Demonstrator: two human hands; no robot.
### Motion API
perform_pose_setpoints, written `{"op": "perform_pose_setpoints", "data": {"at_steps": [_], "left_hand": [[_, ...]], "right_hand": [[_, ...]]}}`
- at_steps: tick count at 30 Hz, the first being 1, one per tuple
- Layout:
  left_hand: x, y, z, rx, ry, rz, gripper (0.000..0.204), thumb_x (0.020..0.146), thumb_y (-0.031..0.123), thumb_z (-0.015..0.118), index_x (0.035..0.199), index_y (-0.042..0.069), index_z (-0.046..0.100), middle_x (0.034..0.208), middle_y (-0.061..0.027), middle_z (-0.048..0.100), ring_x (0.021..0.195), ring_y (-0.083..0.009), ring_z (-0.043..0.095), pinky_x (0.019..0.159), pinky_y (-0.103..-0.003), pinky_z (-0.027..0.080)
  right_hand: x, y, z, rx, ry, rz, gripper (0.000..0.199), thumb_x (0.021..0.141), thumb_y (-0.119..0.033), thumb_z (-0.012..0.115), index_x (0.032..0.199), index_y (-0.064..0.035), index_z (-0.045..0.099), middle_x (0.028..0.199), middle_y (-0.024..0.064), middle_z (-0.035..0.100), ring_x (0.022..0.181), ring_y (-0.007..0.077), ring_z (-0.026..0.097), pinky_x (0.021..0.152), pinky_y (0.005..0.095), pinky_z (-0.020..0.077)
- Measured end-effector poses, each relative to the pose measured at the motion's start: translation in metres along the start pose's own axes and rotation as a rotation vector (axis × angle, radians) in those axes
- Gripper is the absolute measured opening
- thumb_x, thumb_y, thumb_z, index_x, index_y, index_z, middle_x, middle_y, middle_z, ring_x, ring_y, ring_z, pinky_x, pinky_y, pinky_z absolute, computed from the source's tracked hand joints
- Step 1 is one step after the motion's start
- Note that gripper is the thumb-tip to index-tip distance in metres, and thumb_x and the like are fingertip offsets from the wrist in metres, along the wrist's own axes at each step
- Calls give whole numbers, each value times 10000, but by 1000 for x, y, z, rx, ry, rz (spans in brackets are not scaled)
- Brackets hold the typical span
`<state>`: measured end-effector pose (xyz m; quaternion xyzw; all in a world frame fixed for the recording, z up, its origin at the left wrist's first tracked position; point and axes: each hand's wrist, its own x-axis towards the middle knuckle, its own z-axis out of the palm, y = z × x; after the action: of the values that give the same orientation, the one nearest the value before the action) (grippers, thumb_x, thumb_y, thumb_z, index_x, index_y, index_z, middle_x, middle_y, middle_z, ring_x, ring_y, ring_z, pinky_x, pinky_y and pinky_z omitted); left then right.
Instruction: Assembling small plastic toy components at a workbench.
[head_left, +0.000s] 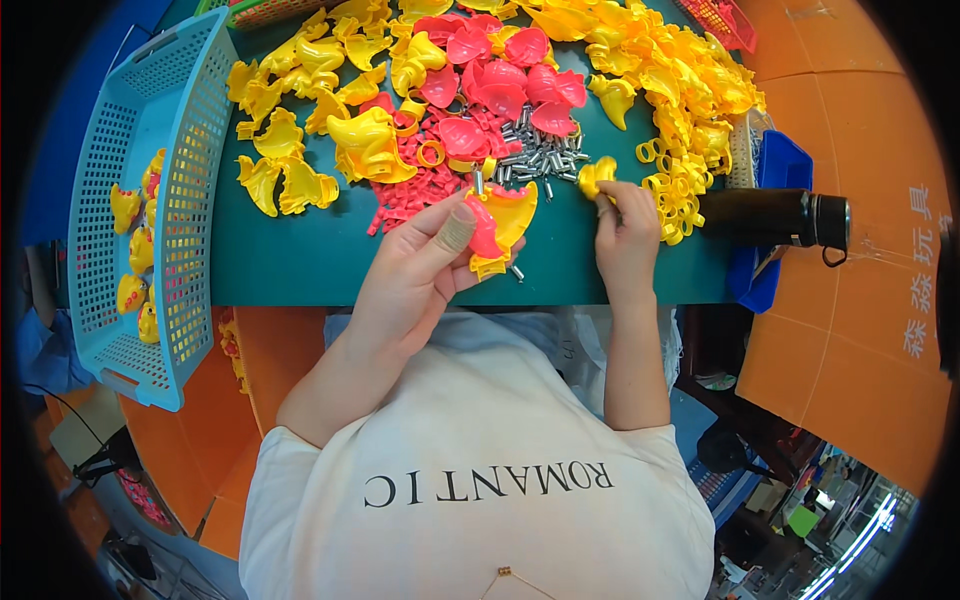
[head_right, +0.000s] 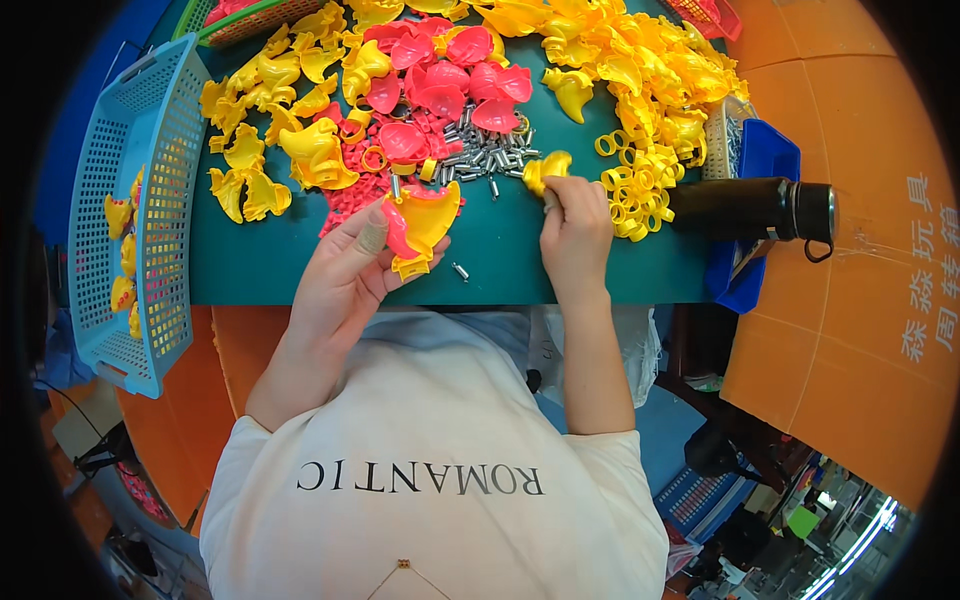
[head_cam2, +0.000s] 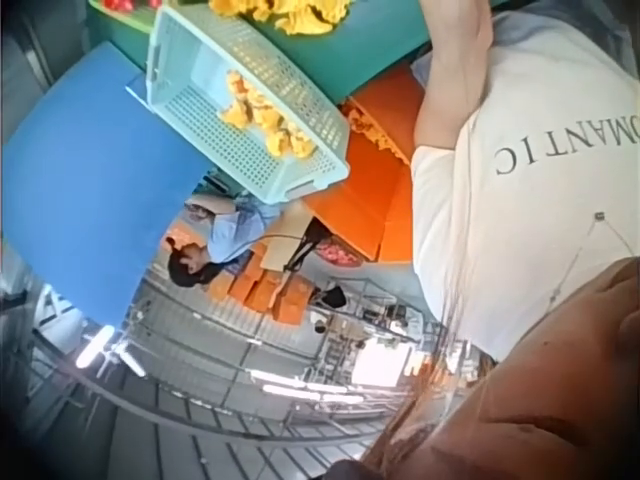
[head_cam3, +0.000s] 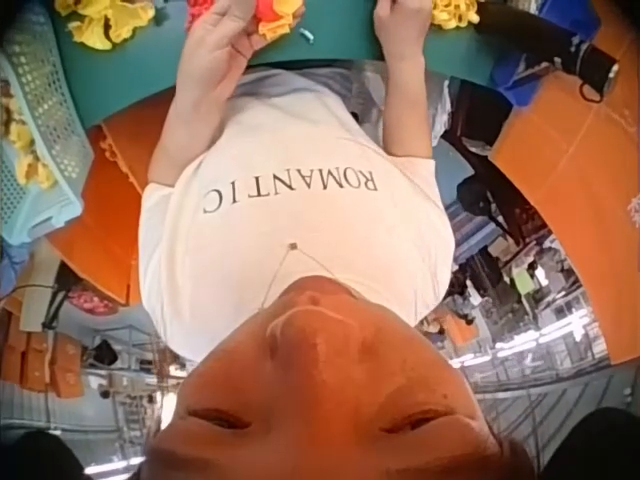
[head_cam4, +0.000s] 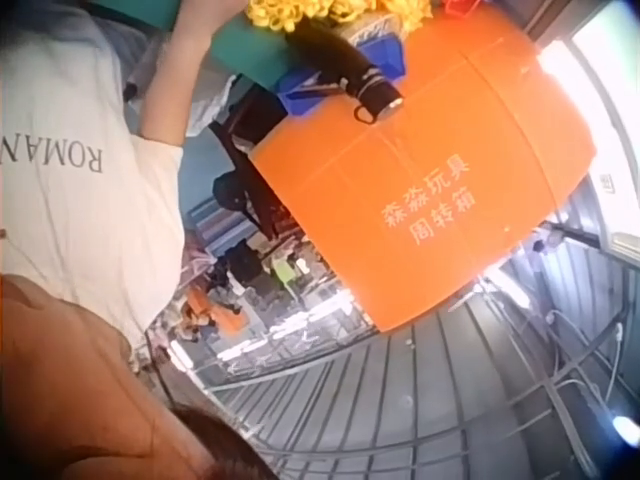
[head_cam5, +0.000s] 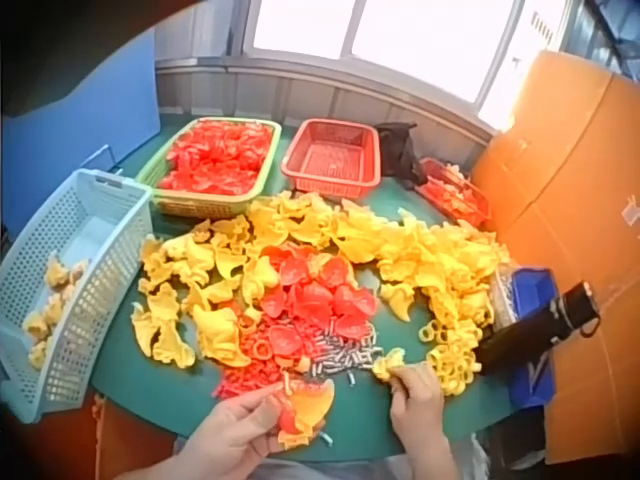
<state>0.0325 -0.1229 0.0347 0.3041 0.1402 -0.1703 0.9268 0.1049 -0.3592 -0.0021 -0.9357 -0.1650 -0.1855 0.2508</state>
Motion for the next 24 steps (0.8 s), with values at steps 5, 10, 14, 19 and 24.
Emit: {"op": "perform_pose_setpoints", "data": {"at_steps": [5,10,14,19,24], "left_hand": [[-2,4,-8,26,-7,7,448,952,285,554,1284,-10,492,1189,-122,602,1070,-229,615,924,-349,510],[-2,1,-5,14,3,-21,458,958,283,543,1299,-14,475,1196,-125,598,1067,-231,616,929,-352,508],[-2,0,-6,16,-33,-36,459,961,284,537,1302,-15,470,1201,-129,596,1069,-234,616,926,-354,509],[-4,3,-11,19,-12,2,456,960,284,539,1297,-15,472,1198,-133,596,1061,-241,621,915,-356,515],[-4,-4,-5,-8,-36,-53,445,957,281,543,1285,-13,481,1185,-135,604,1038,-246,633,901,-357,524]], "right_hand": [[9,-11,-37,97,-213,-47,167,817,35,602,962,-29,657,907,91,645,889,264,555,781,350,437],[-2,-11,-27,-55,-247,-113,262,779,-15,659,1040,-15,629,1090,108,621,1059,304,534,919,395,417],[-4,16,-9,100,-151,-167,337,758,30,665,1085,-8,594,1025,122,625,960,319,573,839,368,467],[4,-5,-53,773,-496,462,157,818,0,668,969,-28,636,889,0,605,800,64,559,695,235,453],[23,7,-44,737,-925,416,142,831,-82,670,958,-20,661,943,31,626,847,119,582,739,267,461]]}}
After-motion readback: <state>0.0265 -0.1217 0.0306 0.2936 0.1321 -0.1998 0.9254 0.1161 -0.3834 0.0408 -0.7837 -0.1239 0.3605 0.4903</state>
